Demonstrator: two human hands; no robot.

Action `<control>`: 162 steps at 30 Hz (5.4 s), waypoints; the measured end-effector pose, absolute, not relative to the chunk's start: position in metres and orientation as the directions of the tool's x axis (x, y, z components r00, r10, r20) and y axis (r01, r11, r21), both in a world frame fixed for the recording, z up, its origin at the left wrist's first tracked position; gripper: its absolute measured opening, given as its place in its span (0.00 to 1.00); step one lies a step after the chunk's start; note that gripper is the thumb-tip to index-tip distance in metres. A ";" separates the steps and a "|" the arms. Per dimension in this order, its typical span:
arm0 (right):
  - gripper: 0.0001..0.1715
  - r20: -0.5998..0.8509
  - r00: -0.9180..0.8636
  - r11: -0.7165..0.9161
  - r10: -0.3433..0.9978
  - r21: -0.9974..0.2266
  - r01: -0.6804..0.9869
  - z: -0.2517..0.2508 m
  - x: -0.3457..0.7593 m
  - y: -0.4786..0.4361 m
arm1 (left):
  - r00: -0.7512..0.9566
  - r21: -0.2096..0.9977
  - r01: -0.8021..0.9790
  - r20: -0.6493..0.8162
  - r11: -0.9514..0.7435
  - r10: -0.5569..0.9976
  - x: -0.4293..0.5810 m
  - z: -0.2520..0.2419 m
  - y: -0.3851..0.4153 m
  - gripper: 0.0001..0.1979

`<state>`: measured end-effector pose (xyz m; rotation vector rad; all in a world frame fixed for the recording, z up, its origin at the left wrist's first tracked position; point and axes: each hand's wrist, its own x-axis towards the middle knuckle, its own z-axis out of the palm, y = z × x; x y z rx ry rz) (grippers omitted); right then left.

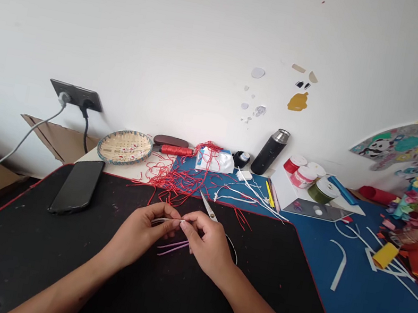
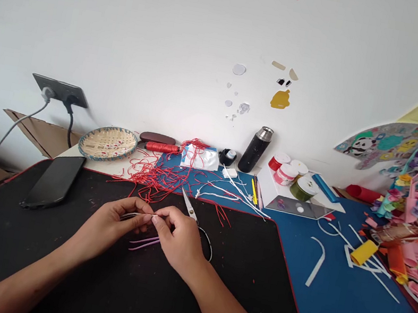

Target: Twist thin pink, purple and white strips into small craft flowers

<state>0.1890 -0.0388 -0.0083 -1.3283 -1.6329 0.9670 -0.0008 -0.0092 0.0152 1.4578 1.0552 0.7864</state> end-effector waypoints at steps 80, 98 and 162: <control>0.13 -0.027 -0.195 0.011 0.980 -0.982 0.190 -0.005 0.189 -0.036 | 0.326 0.959 0.281 -0.055 -0.041 0.944 0.001 0.005 -0.012 0.15; 0.17 -0.032 -0.199 -0.007 0.980 -0.992 0.123 -0.006 0.188 -0.035 | 0.362 0.980 0.191 -0.121 0.054 0.924 0.005 0.006 -0.013 0.12; 0.17 -0.039 -0.308 0.013 0.951 -0.986 0.165 0.000 0.199 -0.035 | 0.628 0.893 0.110 -0.403 0.437 0.666 -0.012 0.021 -0.004 0.20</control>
